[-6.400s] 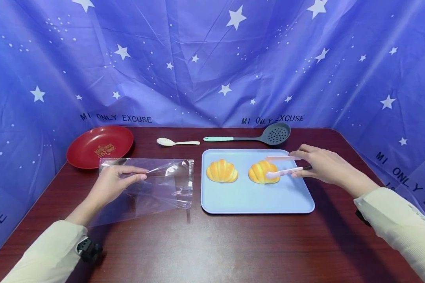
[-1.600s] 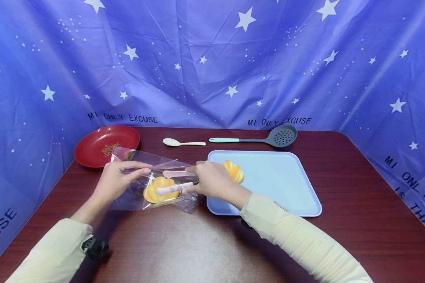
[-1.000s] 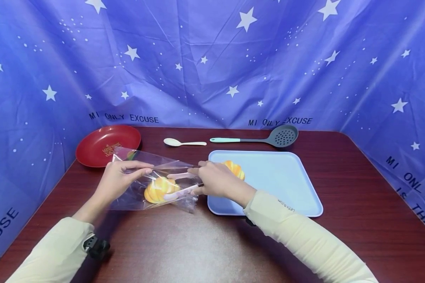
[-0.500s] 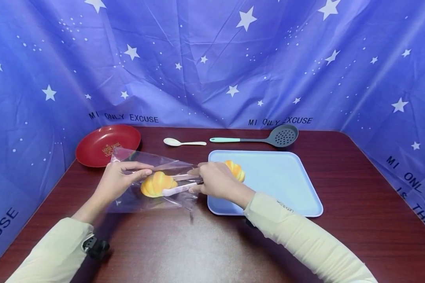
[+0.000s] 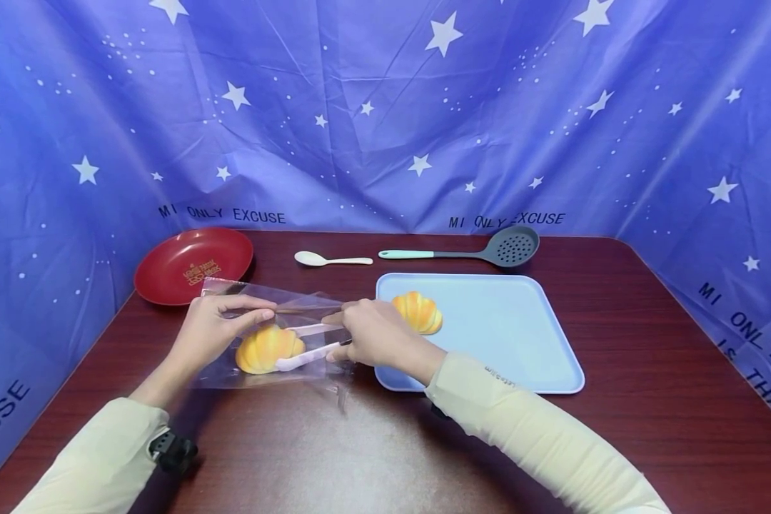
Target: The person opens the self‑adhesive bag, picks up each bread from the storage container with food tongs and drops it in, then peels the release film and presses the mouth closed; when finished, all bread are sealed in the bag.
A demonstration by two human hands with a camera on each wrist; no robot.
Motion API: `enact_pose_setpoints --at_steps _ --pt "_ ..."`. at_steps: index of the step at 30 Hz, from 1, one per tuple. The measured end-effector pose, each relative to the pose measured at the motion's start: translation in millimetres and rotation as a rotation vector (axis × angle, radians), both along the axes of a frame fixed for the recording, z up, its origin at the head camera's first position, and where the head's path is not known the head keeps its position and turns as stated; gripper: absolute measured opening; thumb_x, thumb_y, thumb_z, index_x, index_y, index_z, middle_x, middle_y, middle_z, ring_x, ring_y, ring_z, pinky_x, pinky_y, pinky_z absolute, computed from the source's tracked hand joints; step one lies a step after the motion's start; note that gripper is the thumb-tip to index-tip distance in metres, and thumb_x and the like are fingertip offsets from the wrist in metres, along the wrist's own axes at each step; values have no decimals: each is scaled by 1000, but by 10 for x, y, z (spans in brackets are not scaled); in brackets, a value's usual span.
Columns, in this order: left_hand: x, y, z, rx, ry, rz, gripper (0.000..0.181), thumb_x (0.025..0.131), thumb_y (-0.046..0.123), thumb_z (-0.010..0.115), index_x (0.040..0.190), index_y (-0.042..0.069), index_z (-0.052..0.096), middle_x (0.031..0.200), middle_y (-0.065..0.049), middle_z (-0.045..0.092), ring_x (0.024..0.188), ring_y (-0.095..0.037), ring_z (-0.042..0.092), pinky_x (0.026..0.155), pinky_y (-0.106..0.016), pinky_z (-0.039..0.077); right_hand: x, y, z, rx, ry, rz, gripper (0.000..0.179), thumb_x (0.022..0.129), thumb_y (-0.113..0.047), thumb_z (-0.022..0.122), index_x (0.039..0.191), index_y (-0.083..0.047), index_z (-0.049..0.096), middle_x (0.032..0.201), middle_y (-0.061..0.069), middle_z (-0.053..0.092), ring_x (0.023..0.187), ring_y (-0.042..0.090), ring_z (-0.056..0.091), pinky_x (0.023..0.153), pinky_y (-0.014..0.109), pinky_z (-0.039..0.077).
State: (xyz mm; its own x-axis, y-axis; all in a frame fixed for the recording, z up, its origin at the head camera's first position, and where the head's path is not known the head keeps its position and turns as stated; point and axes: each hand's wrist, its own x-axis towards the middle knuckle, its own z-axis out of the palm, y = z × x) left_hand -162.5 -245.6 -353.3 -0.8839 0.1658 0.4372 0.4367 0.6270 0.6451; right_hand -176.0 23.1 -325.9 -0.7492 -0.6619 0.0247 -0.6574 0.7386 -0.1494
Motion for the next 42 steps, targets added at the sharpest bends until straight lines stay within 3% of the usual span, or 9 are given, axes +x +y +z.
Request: enact_pose_setpoints --at_steps 7,13,19,22,26,29,34,42 --pt "3 15 34 31 -4 6 21 82 6 85 103 8 82 88 -4 78 78 -5 70 69 -12 53 14 7 -16 21 -12 25 57 84 -51 81 132 -23 70 102 0 73 80 17 67 59 31 50" --pt "7 -4 42 6 0 31 20 84 8 84 103 9 81 90 -3 78 80 4 66 69 -11 53 -5 76 17 -36 -56 36 61 86 -51 79 136 -17 67 103 4 70 83 18 64 67 34 52" --pt "-21 -24 30 6 42 32 20 83 9 85 102 9 82 91 -3 78 83 6 65 70 -12 53 -6 250 105 -89 -46 23 64 85 -51 80 139 -19 65 121 9 69 99 23 67 77 42 56" --pt "-30 -25 27 6 58 38 19 83 10 85 102 10 82 92 -3 78 86 9 63 70 -12 51 -1 357 153 -107 3 34 64 84 -50 81 138 -19 65 126 11 69 110 26 67 83 46 57" --pt "-38 -7 33 22 72 36 19 83 8 85 101 10 82 90 -4 78 82 11 64 68 -12 50 0 517 209 -129 101 69 62 83 -48 82 135 -18 67 111 6 70 88 17 66 72 39 56" --pt "-41 10 40 27 93 42 20 81 6 86 100 10 82 89 -6 78 83 15 63 69 -10 49 7 655 248 -157 146 89 63 82 -46 84 134 -16 68 94 -1 64 67 11 50 59 31 47" --pt "-32 21 63 27 119 63 20 81 4 85 100 9 82 91 -7 78 85 18 60 68 -9 46 26 893 323 -200 172 70 61 82 -45 84 134 -16 68 87 -5 60 66 9 47 56 27 41" --pt "-24 14 87 32 144 117 19 82 8 85 101 10 82 93 -8 78 82 18 58 66 -8 45 53 1255 379 -232 188 -6 67 81 -48 84 138 -18 66 91 -1 62 70 13 51 61 31 45"
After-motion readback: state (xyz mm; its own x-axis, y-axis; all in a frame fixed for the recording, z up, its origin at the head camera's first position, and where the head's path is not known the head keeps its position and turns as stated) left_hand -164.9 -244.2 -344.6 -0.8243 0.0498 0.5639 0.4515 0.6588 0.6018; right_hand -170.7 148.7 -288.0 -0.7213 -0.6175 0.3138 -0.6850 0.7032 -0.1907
